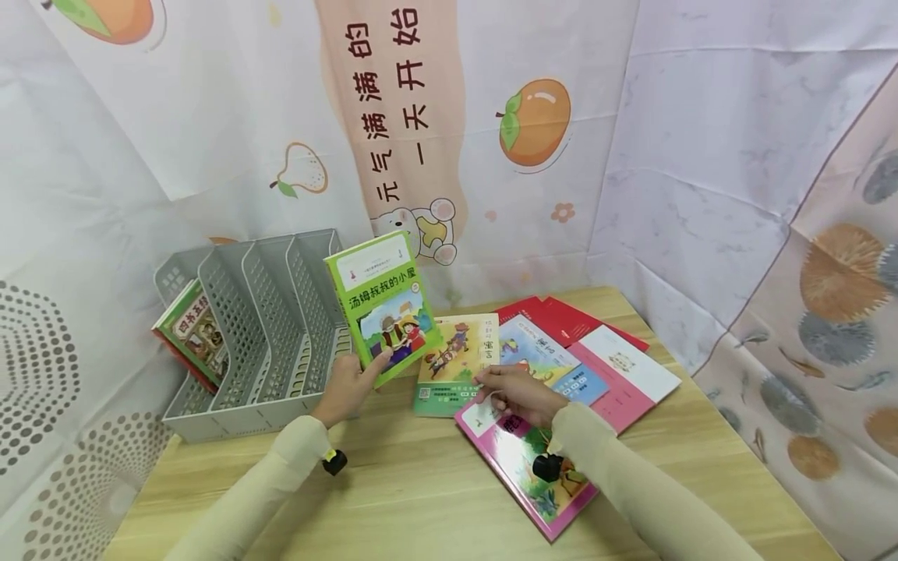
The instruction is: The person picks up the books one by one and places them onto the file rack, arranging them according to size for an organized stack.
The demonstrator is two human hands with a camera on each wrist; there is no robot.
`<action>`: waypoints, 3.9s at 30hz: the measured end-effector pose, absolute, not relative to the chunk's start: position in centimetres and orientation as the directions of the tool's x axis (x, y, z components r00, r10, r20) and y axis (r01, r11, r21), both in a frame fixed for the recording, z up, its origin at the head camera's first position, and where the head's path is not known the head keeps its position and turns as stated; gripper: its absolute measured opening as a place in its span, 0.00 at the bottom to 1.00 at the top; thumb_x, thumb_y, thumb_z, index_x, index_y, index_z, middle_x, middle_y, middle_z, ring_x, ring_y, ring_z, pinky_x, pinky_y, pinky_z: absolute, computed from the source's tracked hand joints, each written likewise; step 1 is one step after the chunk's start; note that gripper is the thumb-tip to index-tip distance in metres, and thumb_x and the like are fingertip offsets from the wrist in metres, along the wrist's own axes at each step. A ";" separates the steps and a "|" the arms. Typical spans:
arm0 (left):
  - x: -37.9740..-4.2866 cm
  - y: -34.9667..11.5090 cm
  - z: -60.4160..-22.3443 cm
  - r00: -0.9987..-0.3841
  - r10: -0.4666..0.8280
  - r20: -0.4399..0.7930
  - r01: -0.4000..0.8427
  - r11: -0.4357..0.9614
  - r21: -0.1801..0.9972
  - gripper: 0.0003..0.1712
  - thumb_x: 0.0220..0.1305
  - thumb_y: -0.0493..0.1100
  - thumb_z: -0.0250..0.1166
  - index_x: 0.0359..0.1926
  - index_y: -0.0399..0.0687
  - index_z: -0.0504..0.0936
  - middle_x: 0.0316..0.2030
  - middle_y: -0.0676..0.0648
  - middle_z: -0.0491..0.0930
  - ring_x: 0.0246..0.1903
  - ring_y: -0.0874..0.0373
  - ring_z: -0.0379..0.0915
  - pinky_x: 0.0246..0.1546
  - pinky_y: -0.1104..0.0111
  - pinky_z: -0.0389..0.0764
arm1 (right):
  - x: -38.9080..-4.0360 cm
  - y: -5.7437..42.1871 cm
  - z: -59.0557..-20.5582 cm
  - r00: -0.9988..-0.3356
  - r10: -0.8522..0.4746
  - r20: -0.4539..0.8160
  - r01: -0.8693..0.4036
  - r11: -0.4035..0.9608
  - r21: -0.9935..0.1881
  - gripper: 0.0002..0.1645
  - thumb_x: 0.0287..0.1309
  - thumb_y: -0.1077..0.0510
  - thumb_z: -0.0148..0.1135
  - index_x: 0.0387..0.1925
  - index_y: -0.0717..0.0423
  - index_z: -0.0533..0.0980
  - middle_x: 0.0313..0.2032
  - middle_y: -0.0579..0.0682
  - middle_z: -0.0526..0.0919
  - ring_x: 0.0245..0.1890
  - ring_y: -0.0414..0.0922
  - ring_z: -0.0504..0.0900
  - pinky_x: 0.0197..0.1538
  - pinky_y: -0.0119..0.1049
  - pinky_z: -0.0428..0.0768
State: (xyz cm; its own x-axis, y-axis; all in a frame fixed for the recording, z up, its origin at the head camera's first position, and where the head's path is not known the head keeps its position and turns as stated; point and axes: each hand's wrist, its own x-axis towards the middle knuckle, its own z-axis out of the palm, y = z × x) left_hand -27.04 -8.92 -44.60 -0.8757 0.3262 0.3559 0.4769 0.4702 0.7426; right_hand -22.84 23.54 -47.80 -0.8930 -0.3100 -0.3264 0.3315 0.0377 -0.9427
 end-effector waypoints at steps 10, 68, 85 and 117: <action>-27.5 -12.3 -43.3 -0.881 0.221 0.418 0.468 0.526 0.710 0.30 0.76 0.60 0.58 0.39 0.35 0.86 0.22 0.48 0.85 0.17 0.49 0.82 0.15 0.67 0.77 | -22.8 21.7 -48.1 -0.875 -0.372 -0.308 0.320 0.030 -0.947 0.24 0.79 0.52 0.52 0.61 0.70 0.72 0.37 0.57 0.86 0.20 0.40 0.66 0.25 0.33 0.70; -25.9 -20.8 -43.4 -0.853 0.075 0.517 0.428 0.667 0.610 0.30 0.77 0.57 0.59 0.23 0.41 0.85 0.12 0.54 0.79 0.09 0.61 0.70 0.09 0.67 0.67 | -25.2 9.3 -49.0 -0.847 -0.476 -0.239 0.223 0.090 -0.971 0.20 0.78 0.53 0.54 0.52 0.67 0.78 0.34 0.57 0.84 0.18 0.35 0.66 0.22 0.28 0.65; -25.6 -21.3 -43.0 -0.838 0.075 0.541 0.433 0.694 0.575 0.28 0.77 0.55 0.60 0.23 0.41 0.84 0.13 0.52 0.79 0.08 0.64 0.68 0.09 0.69 0.66 | -25.5 6.4 -48.7 -0.840 -0.496 -0.222 0.214 0.073 -0.974 0.21 0.78 0.50 0.53 0.48 0.67 0.77 0.35 0.59 0.85 0.18 0.35 0.66 0.21 0.27 0.65; -25.5 -22.8 -43.6 -0.820 0.090 0.566 0.431 0.747 0.506 0.29 0.77 0.53 0.60 0.18 0.43 0.82 0.10 0.55 0.75 0.08 0.64 0.65 0.08 0.69 0.64 | -26.3 2.2 -47.1 -0.855 -0.477 -0.207 0.159 0.138 -0.978 0.27 0.80 0.45 0.49 0.40 0.67 0.77 0.24 0.49 0.80 0.16 0.37 0.63 0.20 0.29 0.61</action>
